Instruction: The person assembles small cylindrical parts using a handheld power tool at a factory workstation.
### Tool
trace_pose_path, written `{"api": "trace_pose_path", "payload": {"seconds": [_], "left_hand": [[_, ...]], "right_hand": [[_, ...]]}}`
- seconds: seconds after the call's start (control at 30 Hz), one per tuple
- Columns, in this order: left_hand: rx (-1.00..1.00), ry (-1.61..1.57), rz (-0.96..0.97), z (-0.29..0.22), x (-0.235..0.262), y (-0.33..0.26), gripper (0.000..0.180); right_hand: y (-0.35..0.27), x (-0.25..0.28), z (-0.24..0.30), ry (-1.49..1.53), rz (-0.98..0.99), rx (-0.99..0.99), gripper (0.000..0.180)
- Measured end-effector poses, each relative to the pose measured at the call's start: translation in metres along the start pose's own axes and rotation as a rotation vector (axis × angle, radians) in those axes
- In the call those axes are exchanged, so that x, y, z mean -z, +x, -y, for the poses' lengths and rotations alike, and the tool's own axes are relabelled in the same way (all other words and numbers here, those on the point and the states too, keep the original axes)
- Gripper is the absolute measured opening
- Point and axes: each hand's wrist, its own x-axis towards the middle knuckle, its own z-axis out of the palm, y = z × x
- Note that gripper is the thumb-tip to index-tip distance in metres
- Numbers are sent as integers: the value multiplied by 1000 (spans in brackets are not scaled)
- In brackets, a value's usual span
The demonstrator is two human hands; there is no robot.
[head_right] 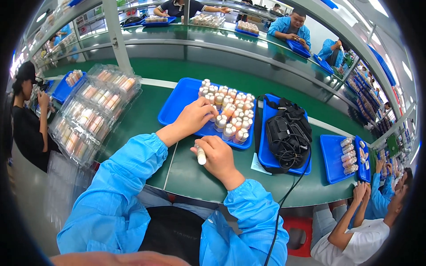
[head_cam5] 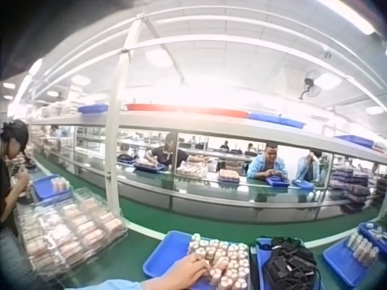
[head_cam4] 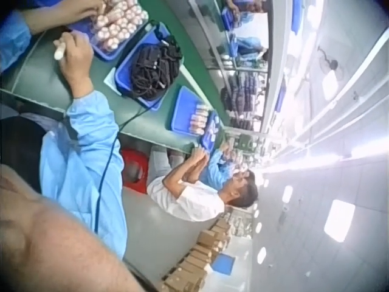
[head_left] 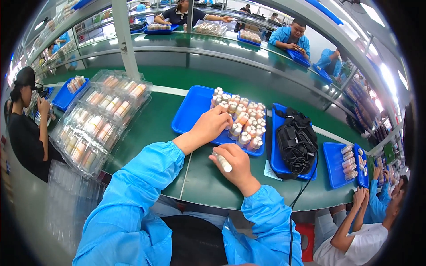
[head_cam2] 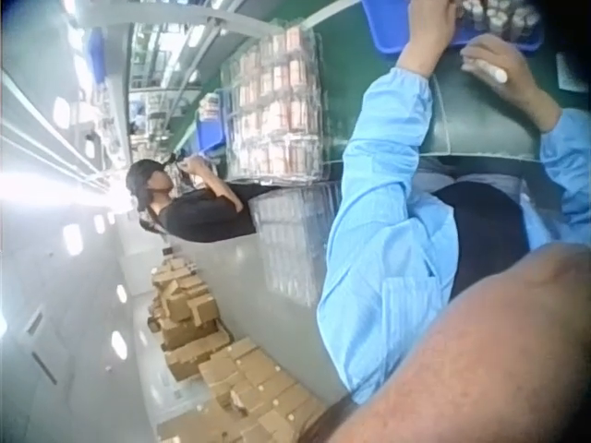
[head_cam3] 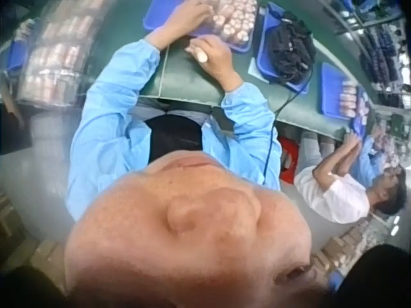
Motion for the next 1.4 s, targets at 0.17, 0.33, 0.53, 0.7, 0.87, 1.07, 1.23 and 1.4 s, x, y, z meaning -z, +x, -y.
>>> {"api": "trace_pose_path", "payload": {"seconds": [0.17, 0.33, 0.53, 0.7, 0.87, 1.07, 1.23, 1.4], "left_hand": [[76, -36, -155, 8, 18, -8, 14], [27, -6, -374, 7, 56, -24, 18], [-42, -34, -352, -15, 58, -54, 39], [-169, -109, -183, -29, 45, -53, 41], [-237, -99, -196, -22, 45, -56, 33], [-228, -185, -127, -31, 41, -51, 35], [-195, -203, -70, -29, 36, -52, 35], [-123, -206, -13, -25, 37, -53, 35]], "right_hand": [[2, -2, -8, -34, -22, -48, 26], [0, -4, -6, -3, -20, -109, 22], [-1, -5, -7, 31, -24, -189, 19], [-5, -5, -13, 19, -92, -311, 13], [-6, -21, -17, 149, -133, -381, 17], [-3, -15, -11, 141, -139, -324, 17], [-5, -13, -12, 27, -79, -258, 15], [-4, -17, -16, 0, -52, -214, 16]]}}
